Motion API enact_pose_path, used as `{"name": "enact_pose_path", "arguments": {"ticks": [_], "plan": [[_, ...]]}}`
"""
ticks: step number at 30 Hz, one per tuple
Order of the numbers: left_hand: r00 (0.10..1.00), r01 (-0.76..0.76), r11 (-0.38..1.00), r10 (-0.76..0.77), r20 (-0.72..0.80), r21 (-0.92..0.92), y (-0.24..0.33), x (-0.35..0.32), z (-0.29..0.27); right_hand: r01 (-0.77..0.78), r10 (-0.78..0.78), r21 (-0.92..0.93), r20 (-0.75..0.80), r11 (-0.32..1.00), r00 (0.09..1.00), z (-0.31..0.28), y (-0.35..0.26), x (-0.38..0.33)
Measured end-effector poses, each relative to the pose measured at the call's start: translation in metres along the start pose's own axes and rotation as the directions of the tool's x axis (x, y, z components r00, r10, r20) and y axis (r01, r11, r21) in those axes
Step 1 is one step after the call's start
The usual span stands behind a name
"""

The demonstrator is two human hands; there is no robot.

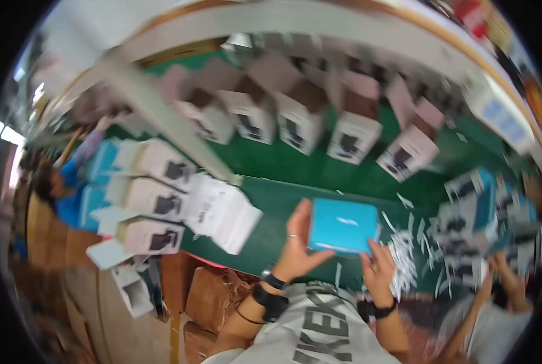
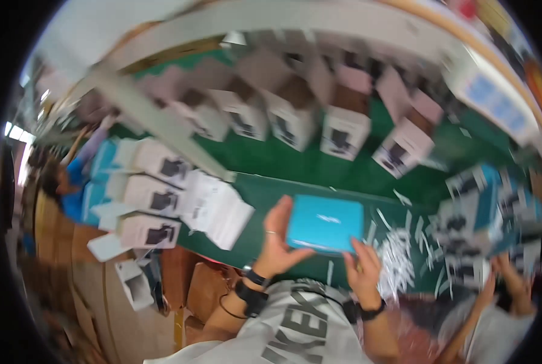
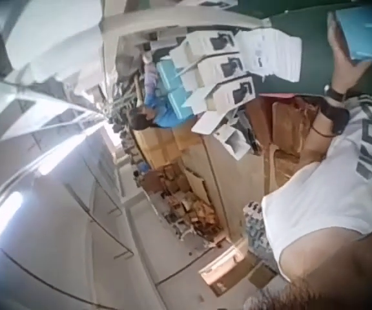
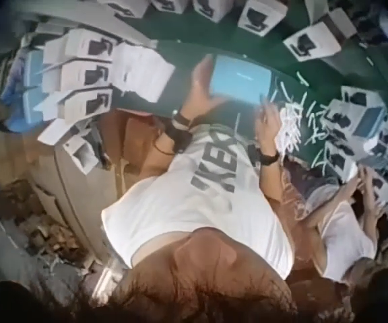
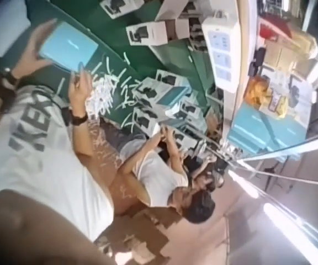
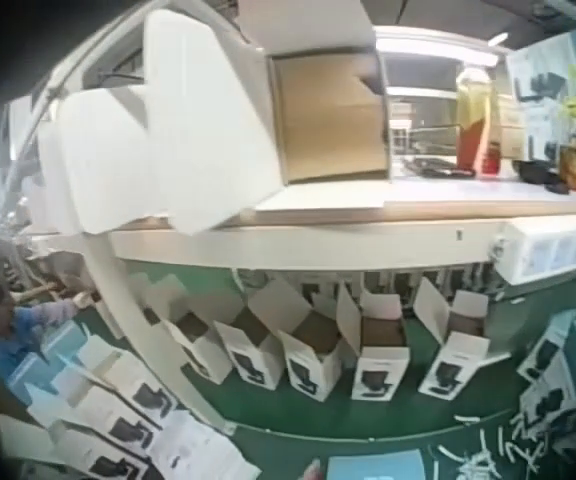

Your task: The person places a manual into a box, inserts a cardboard divider, and adds a small white box before closing the lid and applying a blue sticker. They then set the finished package aside and repeat the process with a new box.

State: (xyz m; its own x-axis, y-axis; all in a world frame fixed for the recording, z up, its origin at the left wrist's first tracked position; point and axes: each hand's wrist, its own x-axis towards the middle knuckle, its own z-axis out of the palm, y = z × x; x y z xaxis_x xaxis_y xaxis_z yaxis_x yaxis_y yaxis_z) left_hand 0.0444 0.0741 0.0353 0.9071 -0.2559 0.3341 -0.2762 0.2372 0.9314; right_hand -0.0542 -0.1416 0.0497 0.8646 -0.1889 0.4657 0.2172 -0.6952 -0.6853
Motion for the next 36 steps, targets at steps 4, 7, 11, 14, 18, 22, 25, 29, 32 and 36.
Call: {"name": "enact_pose_path", "arguments": {"ticks": [4,7,11,14,18,22,25,29,32,36], "plan": [[0.973,-0.042,0.996,0.022,0.228,0.081,-0.024,0.015,-0.017,0.053,-0.058,-0.036,-0.157,0.998,0.986,0.013,0.020,-0.011],[0.952,-0.080,0.987,0.034,0.303,0.142,-0.034,0.014,-0.019,-0.030,0.023,-0.045,-0.151,0.999,0.988,0.009,0.022,-0.019],[0.951,-0.063,0.980,0.002,0.308,0.191,-0.030,0.009,-0.013,-0.055,0.052,-0.023,-0.119,0.998,0.992,0.000,0.021,-0.022],[0.954,-0.119,0.957,0.037,0.299,0.264,-0.017,0.010,-0.009,-0.072,0.073,0.020,-0.051,0.997,0.996,-0.013,0.012,-0.012],[0.998,0.046,0.989,-0.050,0.027,0.143,-0.004,-0.002,0.003,-0.100,0.077,0.111,0.195,0.989,0.978,-0.054,-0.009,0.022],[0.983,0.060,0.996,-0.048,-0.178,0.063,-0.005,-0.015,0.003,-0.028,-0.071,0.182,0.515,0.983,0.854,-0.077,-0.017,0.061],[0.981,0.164,0.966,-0.182,0.074,0.199,-0.006,-0.020,-0.014,0.055,-0.193,0.225,0.661,0.973,0.725,-0.069,-0.023,0.088],[0.997,0.010,0.966,-0.030,0.074,0.259,0.012,-0.005,-0.009,0.128,-0.238,0.226,0.573,0.966,0.784,-0.020,-0.056,0.119],[0.998,0.041,0.981,-0.050,0.041,0.190,0.018,0.006,-0.008,0.266,-0.392,0.301,0.527,0.916,0.754,0.018,-0.058,0.143],[0.995,0.100,0.993,-0.099,-0.015,0.069,0.013,0.003,-0.005,0.163,-0.329,0.363,0.460,0.917,0.825,0.045,-0.052,0.157]]}}
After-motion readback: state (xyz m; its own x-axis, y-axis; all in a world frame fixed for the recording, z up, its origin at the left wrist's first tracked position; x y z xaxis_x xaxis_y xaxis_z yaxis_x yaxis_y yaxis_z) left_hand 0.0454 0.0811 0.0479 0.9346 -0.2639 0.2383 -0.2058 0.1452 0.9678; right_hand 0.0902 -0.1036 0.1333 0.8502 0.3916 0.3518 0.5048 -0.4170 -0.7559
